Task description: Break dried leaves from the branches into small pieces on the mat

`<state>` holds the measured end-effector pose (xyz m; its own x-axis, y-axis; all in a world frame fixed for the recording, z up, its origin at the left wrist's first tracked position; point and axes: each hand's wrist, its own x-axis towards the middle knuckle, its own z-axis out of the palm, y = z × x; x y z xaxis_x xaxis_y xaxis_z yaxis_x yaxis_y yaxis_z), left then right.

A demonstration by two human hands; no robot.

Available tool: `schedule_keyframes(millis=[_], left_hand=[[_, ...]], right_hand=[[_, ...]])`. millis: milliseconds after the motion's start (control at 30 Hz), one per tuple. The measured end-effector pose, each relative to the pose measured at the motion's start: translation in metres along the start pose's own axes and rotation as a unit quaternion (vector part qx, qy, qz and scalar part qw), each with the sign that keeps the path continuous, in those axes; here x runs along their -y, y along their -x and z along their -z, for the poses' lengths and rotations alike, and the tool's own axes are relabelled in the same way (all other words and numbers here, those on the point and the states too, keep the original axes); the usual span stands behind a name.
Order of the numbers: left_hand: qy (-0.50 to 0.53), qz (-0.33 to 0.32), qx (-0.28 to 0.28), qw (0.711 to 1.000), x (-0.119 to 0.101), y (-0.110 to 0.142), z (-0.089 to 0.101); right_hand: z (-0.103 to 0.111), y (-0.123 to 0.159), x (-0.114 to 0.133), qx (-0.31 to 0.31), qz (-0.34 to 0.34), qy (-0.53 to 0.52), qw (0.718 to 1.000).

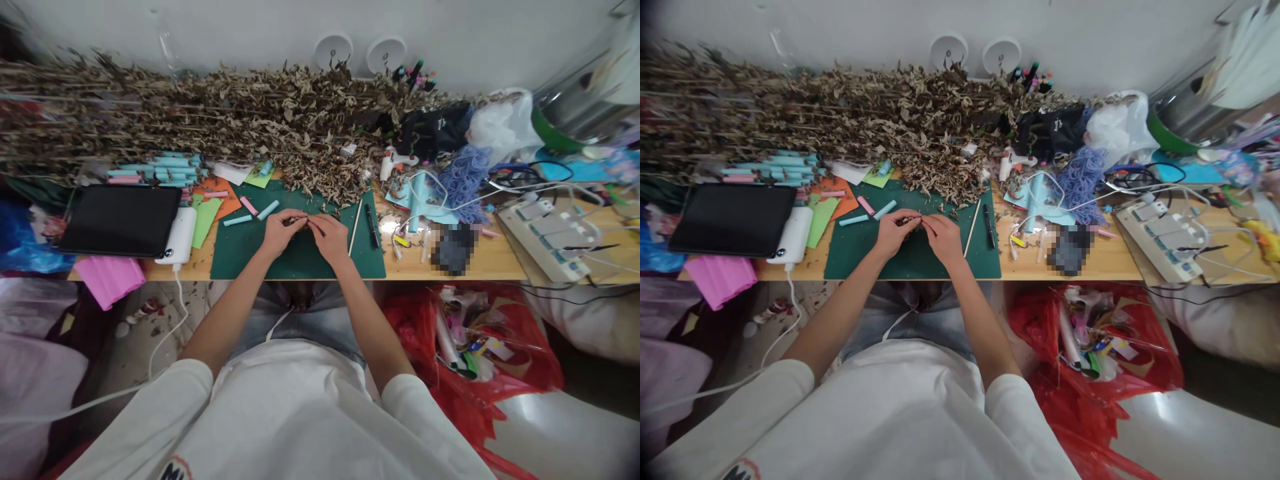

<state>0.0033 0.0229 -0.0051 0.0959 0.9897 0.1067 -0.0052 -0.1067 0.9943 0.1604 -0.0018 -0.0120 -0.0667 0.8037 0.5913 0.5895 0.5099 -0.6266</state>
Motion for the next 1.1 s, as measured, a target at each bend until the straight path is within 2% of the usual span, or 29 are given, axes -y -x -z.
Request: schedule_keyframes(millis=[333,533,767,1100], left_hand=[[-0.046,-0.036,0.002,0.998,-0.002,0.003,-0.002],[-0.113,-0.062,0.014,0.992,0.0,0.004,-0.002],[-0.17,-0.046,-0.001,0.984,-0.007,0.007,-0.008],[-0.173,-0.046,-0.007,0.984,-0.006,0.008,-0.008]], right_hand=[[0.002,0.0,0.001,0.034,-0.027,0.013,0.999],[0.003,0.001,0.006,0.055,-0.028,0.073,0.995],[0.004,0.001,0.014,0.072,-0.033,0.152,0.985],[0.003,0.002,0.017,0.061,-0.022,0.155,0.986]])
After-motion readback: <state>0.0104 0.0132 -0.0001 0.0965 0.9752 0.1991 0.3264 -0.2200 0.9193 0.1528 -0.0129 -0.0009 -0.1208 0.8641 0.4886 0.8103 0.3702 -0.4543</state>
